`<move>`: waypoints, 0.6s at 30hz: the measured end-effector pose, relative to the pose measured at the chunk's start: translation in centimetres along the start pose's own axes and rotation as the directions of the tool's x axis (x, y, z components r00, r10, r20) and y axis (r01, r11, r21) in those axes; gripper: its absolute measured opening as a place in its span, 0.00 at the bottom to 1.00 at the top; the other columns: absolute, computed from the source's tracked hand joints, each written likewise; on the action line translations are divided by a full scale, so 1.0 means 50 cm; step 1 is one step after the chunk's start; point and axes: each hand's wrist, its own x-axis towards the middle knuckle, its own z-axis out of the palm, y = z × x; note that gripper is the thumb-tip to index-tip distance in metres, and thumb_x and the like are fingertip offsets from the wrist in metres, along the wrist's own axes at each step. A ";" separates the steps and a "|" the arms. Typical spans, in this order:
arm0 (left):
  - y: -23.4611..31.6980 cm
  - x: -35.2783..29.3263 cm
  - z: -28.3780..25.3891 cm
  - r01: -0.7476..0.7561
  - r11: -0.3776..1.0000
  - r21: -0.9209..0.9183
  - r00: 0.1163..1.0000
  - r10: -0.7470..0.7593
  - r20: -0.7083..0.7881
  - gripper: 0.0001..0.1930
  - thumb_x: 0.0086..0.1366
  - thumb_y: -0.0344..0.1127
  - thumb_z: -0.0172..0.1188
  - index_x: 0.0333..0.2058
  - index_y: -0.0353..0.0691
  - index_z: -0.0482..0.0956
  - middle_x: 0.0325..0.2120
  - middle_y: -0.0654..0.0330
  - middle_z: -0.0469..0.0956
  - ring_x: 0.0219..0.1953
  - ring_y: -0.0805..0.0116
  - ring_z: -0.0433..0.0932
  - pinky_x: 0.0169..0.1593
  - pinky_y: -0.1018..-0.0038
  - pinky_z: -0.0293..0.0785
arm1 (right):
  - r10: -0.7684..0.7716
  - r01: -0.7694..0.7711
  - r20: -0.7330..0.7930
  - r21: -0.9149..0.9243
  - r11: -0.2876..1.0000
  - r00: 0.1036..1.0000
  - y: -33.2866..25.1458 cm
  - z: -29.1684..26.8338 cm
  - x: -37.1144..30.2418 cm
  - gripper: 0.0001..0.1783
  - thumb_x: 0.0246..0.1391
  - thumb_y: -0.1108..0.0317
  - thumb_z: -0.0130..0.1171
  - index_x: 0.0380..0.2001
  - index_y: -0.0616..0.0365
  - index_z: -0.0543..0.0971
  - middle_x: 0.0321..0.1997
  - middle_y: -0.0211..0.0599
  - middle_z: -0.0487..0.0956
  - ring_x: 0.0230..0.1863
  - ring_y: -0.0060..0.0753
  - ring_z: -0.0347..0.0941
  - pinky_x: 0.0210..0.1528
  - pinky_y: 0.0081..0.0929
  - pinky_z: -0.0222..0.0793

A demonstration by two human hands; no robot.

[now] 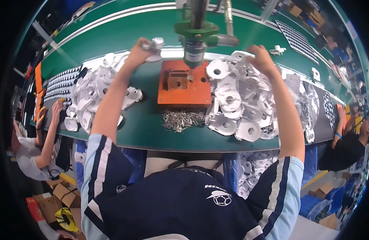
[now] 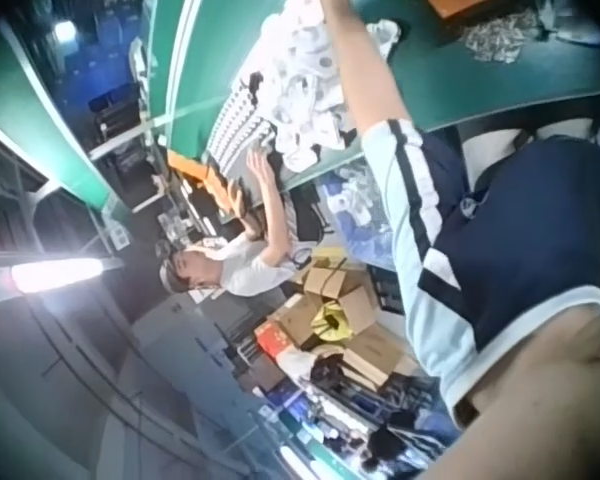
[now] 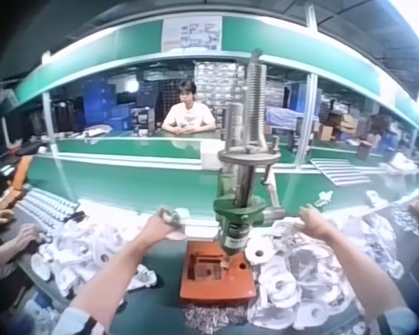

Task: The recorder is assembling small white plastic components by inserting metal pins and using a manual bench press machine.

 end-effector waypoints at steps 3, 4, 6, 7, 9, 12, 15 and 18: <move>-0.117 0.078 0.079 0.034 0.877 -0.480 0.992 -0.086 -0.088 0.21 0.50 0.28 0.63 0.41 0.41 0.63 0.35 0.50 0.74 0.29 0.64 0.77 0.31 0.70 0.76 | 0.083 -0.065 0.087 -0.199 0.978 0.993 0.007 0.010 0.004 0.32 0.42 0.62 0.62 0.52 0.55 0.68 0.56 0.52 0.65 0.58 0.49 0.59 0.60 0.40 0.54; -0.160 0.094 0.105 -0.081 0.866 -0.494 0.992 0.024 -0.120 0.21 0.51 0.26 0.61 0.43 0.41 0.63 0.37 0.50 0.73 0.30 0.64 0.77 0.30 0.70 0.76 | 0.075 -0.046 0.129 -0.216 0.975 0.989 0.034 0.021 0.008 0.35 0.41 0.61 0.62 0.55 0.54 0.65 0.59 0.52 0.62 0.61 0.50 0.56 0.62 0.41 0.51; -0.162 0.096 0.138 -0.057 0.856 -0.513 0.995 0.004 -0.103 0.23 0.52 0.25 0.58 0.48 0.40 0.63 0.39 0.50 0.73 0.34 0.62 0.77 0.31 0.69 0.75 | 0.121 -0.087 0.189 -0.175 0.981 0.974 0.055 0.035 0.003 0.37 0.43 0.62 0.61 0.57 0.54 0.62 0.59 0.53 0.63 0.60 0.50 0.60 0.60 0.39 0.55; -0.127 0.083 0.139 0.079 0.851 -0.519 0.991 -0.125 -0.054 0.25 0.52 0.25 0.57 0.50 0.40 0.63 0.38 0.50 0.74 0.36 0.61 0.77 0.31 0.70 0.75 | 0.142 -0.135 0.249 -0.045 0.990 0.958 0.058 0.036 -0.007 0.37 0.43 0.62 0.60 0.58 0.55 0.61 0.58 0.53 0.65 0.57 0.50 0.63 0.57 0.39 0.58; -0.083 0.055 0.107 0.076 0.952 -0.295 0.992 -0.101 -0.070 0.27 0.53 0.29 0.56 0.54 0.38 0.62 0.36 0.49 0.75 0.37 0.58 0.77 0.35 0.69 0.74 | 0.076 -0.087 0.257 0.031 0.996 0.963 0.096 0.037 -0.021 0.36 0.46 0.63 0.57 0.60 0.50 0.58 0.51 0.52 0.71 0.48 0.43 0.71 0.48 0.36 0.66; -0.050 -0.021 -0.018 -0.142 0.988 0.065 0.986 0.147 -0.075 0.22 0.56 0.38 0.55 0.49 0.37 0.66 0.34 0.47 0.76 0.36 0.53 0.77 0.43 0.66 0.71 | 0.310 -0.407 0.455 0.131 0.904 0.835 0.023 0.002 -0.007 0.36 0.46 0.70 0.56 0.60 0.49 0.58 0.48 0.40 0.72 0.41 0.32 0.68 0.38 0.27 0.66; 0.042 -0.156 -0.141 0.040 0.965 0.260 0.980 -0.089 0.178 0.23 0.57 0.39 0.56 0.49 0.38 0.67 0.36 0.47 0.76 0.39 0.55 0.76 0.44 0.67 0.70 | 0.311 -0.522 0.534 0.305 0.797 0.786 0.014 -0.025 -0.015 0.37 0.44 0.69 0.55 0.60 0.46 0.58 0.44 0.35 0.71 0.36 0.25 0.65 0.30 0.22 0.62; 0.023 -0.269 -0.163 0.027 0.913 0.407 0.968 -0.126 0.218 0.25 0.55 0.39 0.59 0.51 0.39 0.67 0.43 0.46 0.72 0.44 0.54 0.74 0.45 0.64 0.69 | 0.283 -0.491 0.543 0.287 0.822 0.791 -0.003 -0.053 -0.024 0.39 0.43 0.69 0.57 0.61 0.46 0.58 0.49 0.40 0.69 0.41 0.27 0.65 0.33 0.23 0.63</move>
